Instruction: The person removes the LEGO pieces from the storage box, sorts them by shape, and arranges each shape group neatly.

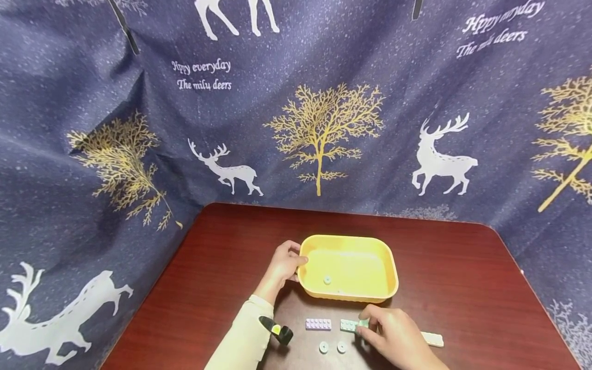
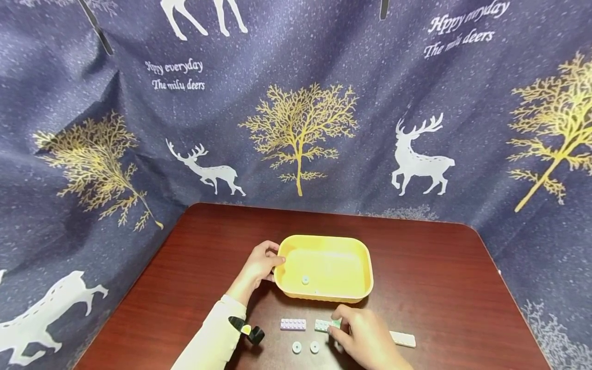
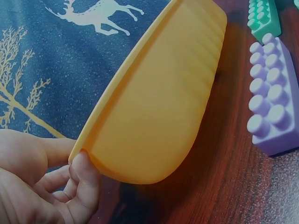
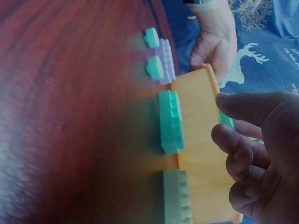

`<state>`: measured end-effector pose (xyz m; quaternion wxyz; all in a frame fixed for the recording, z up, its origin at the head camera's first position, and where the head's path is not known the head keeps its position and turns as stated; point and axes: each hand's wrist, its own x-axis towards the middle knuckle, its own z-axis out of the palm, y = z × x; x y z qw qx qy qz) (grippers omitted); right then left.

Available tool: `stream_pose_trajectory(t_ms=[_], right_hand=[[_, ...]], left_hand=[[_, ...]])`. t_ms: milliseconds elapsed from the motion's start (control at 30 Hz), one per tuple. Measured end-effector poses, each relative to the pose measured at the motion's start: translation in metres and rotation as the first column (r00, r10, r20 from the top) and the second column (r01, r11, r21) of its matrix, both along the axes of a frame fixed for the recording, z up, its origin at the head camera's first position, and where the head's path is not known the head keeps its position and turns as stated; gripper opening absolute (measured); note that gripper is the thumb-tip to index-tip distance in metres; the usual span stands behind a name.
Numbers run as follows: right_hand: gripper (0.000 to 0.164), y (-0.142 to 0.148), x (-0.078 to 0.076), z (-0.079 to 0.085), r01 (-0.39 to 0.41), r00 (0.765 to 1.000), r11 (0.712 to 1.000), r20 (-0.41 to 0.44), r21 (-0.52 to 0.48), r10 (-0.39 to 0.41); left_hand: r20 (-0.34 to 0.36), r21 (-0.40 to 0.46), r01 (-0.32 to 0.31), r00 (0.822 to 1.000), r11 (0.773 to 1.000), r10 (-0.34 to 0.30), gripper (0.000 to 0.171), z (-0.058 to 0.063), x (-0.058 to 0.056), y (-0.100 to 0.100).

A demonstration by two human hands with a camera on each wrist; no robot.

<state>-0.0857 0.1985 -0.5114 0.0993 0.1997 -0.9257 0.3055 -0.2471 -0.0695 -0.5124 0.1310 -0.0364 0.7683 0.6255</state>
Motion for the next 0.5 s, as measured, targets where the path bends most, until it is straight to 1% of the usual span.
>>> stream_pose_trajectory(t_ms=[167,233,333,433,500], right_hand=[[0.017,0.001,0.003,-0.006,-0.042,0.996,0.999,0.079,0.006,0.041],[0.017,0.001,0.004,-0.009,-0.061,0.993,0.998,0.098,0.005,0.060],[0.017,0.002,0.006,-0.013,-0.084,0.991,0.996,0.100,-0.002,0.084],[0.017,0.002,0.008,-0.018,-0.088,0.993,0.996,0.077,0.011,0.087],[0.016,0.002,0.009,-0.021,-0.083,0.993,0.996,0.090,0.032,0.079]], left_hand=[[0.006,0.000,0.004,1.000,1.000,-0.004,0.037,-0.001,0.000,0.000],[0.006,-0.001,0.006,1.000,1.000,-0.006,0.038,0.000,-0.001,0.000],[0.008,0.001,0.004,1.000,1.000,-0.004,0.038,0.000,-0.001,0.000],[0.007,0.007,0.004,1.000,1.000,-0.004,0.038,0.000,-0.001,0.000],[0.007,0.005,0.004,1.000,1.000,-0.004,0.038,-0.001,-0.001,0.000]])
